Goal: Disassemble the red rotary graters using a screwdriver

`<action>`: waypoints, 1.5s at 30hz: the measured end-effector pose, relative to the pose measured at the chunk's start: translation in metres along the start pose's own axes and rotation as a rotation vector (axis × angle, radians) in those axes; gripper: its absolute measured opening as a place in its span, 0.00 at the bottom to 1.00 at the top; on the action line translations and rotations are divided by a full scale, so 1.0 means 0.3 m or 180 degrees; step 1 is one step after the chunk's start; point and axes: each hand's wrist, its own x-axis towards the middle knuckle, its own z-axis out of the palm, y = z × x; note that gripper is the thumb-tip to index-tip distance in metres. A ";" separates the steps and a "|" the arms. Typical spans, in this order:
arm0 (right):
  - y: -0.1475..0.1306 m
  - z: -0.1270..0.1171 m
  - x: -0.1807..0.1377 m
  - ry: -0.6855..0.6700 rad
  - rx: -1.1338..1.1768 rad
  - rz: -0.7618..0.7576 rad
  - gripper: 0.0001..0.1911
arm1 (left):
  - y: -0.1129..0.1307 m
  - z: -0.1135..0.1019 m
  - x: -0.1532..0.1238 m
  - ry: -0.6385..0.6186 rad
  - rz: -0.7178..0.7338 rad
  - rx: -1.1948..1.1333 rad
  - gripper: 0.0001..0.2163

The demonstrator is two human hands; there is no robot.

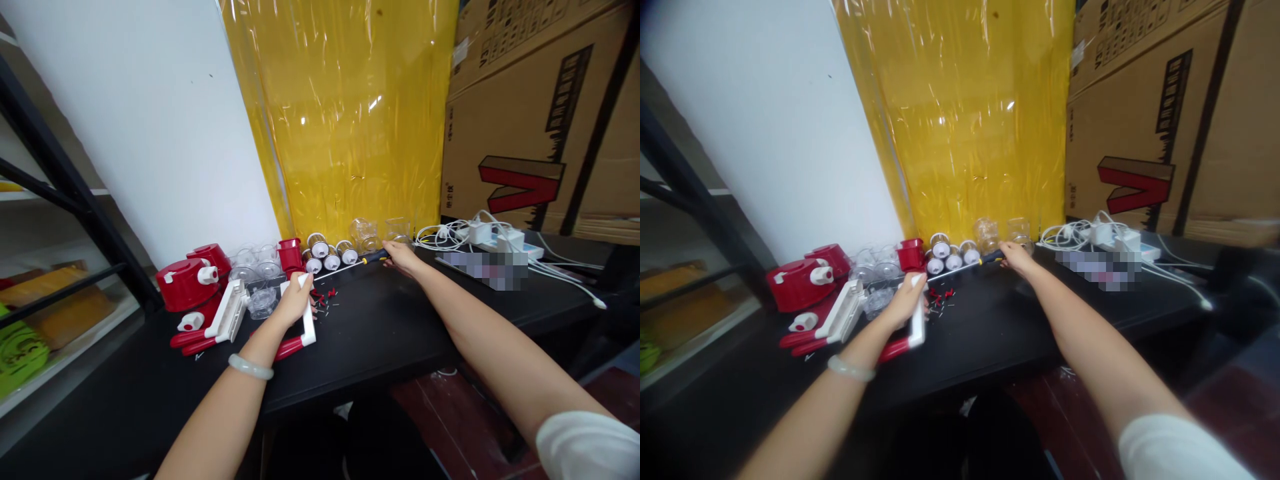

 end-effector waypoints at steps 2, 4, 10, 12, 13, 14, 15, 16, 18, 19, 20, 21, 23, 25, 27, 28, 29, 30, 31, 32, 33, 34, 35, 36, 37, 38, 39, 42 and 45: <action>0.008 -0.004 0.005 -0.0096 0.0097 -0.0097 0.18 | 0.004 0.000 -0.003 -0.0024 -0.0071 -0.0055 0.19; 0.013 -0.009 0.009 -0.0189 0.0142 -0.0229 0.19 | 0.006 0.000 -0.005 -0.0051 -0.0135 -0.0108 0.20; 0.001 -0.019 0.005 -0.0475 0.0386 -0.0341 0.20 | 0.000 -0.001 -0.004 -0.0154 -0.0249 -0.0243 0.20; -0.003 -0.020 -0.001 -0.0550 0.0567 -0.0298 0.20 | -0.002 -0.002 -0.002 -0.0180 -0.0298 -0.0281 0.20; -0.005 -0.020 -0.004 -0.0571 0.0641 -0.0268 0.20 | -0.002 -0.003 -0.001 -0.0188 -0.0324 -0.0294 0.21; -0.006 -0.019 -0.007 -0.0584 0.0700 -0.0242 0.20 | -0.002 -0.003 0.000 -0.0193 -0.0345 -0.0305 0.21; -0.008 -0.019 -0.011 -0.0602 0.0747 -0.0219 0.20 | -0.003 -0.004 0.001 -0.0201 -0.0360 -0.0318 0.21; -0.009 -0.018 -0.014 -0.0628 0.0787 -0.0200 0.20 | -0.003 -0.004 0.001 -0.0207 -0.0368 -0.0330 0.20; -0.010 -0.016 -0.017 -0.0670 0.0842 -0.0177 0.18 | -0.002 -0.004 0.002 -0.0224 -0.0364 -0.0340 0.19; -0.010 -0.015 -0.017 -0.0666 0.0842 -0.0169 0.17 | -0.001 -0.002 0.002 -0.0223 -0.0356 -0.0331 0.18; -0.008 -0.015 -0.016 -0.0621 0.0775 -0.0171 0.15 | 0.000 -0.001 0.001 -0.0214 -0.0348 -0.0315 0.18; -0.006 -0.015 -0.013 -0.0545 0.0651 -0.0178 0.13 | 0.001 0.002 0.000 -0.0200 -0.0343 -0.0297 0.17; 0.002 -0.019 -0.002 -0.0370 0.0325 -0.0203 0.09 | 0.004 0.007 -0.002 -0.0155 -0.0351 -0.0247 0.17; 0.014 -0.026 0.010 -0.0171 -0.0158 -0.0243 0.12 | 0.006 0.014 -0.004 -0.0112 -0.0342 -0.0140 0.18; 0.027 -0.036 0.021 0.0033 -0.0593 -0.0216 0.17 | 0.004 0.018 -0.003 -0.0073 -0.0240 0.0071 0.20; 0.033 -0.040 0.025 0.0135 -0.0745 -0.0159 0.18 | 0.001 0.018 -0.002 -0.0050 -0.0150 0.0210 0.20; 0.038 -0.043 0.027 0.0216 -0.0815 -0.0069 0.19 | -0.002 0.018 -0.001 -0.0027 -0.0039 0.0363 0.20; 0.041 -0.045 0.029 0.0263 -0.0794 0.0048 0.19 | -0.006 0.017 0.001 0.0001 0.0083 0.0521 0.20; 0.043 -0.046 0.030 0.0280 -0.0744 0.0162 0.19 | -0.010 0.015 0.003 0.0028 0.0195 0.0676 0.20; 0.044 -0.045 0.029 0.0287 -0.0701 0.0256 0.19 | -0.014 0.012 0.005 0.0051 0.0287 0.0814 0.20; 0.043 -0.043 0.027 0.0272 -0.0675 0.0322 0.19 | -0.017 0.009 0.006 0.0071 0.0352 0.0923 0.20; 0.041 -0.040 0.025 0.0252 -0.0664 0.0351 0.19 | -0.019 0.006 0.008 0.0089 0.0384 0.0988 0.19; 0.039 -0.036 0.022 0.0226 -0.0651 0.0352 0.19 | -0.021 0.003 0.009 0.0111 0.0387 0.1011 0.19; 0.036 -0.032 0.019 0.0206 -0.0632 0.0338 0.18 | -0.023 0.000 0.010 0.0133 0.0377 0.1004 0.20; 0.033 -0.028 0.016 0.0200 -0.0607 0.0316 0.18 | -0.025 -0.003 0.011 0.0149 0.0372 0.0980 0.20; 0.030 -0.024 0.014 0.0201 -0.0577 0.0294 0.17 | -0.027 -0.005 0.013 0.0162 0.0380 0.0951 0.20; 0.029 -0.021 0.013 0.0204 -0.0543 0.0272 0.17 | -0.028 -0.007 0.014 0.0164 0.0394 0.0927 0.20; 0.033 -0.017 0.016 0.0230 -0.0445 0.0233 0.17 | -0.032 -0.011 0.018 0.0132 0.0392 0.0884 0.20; 0.040 -0.017 0.023 0.0188 -0.0351 0.0137 0.18 | -0.032 -0.011 0.020 0.0095 0.0314 0.0808 0.20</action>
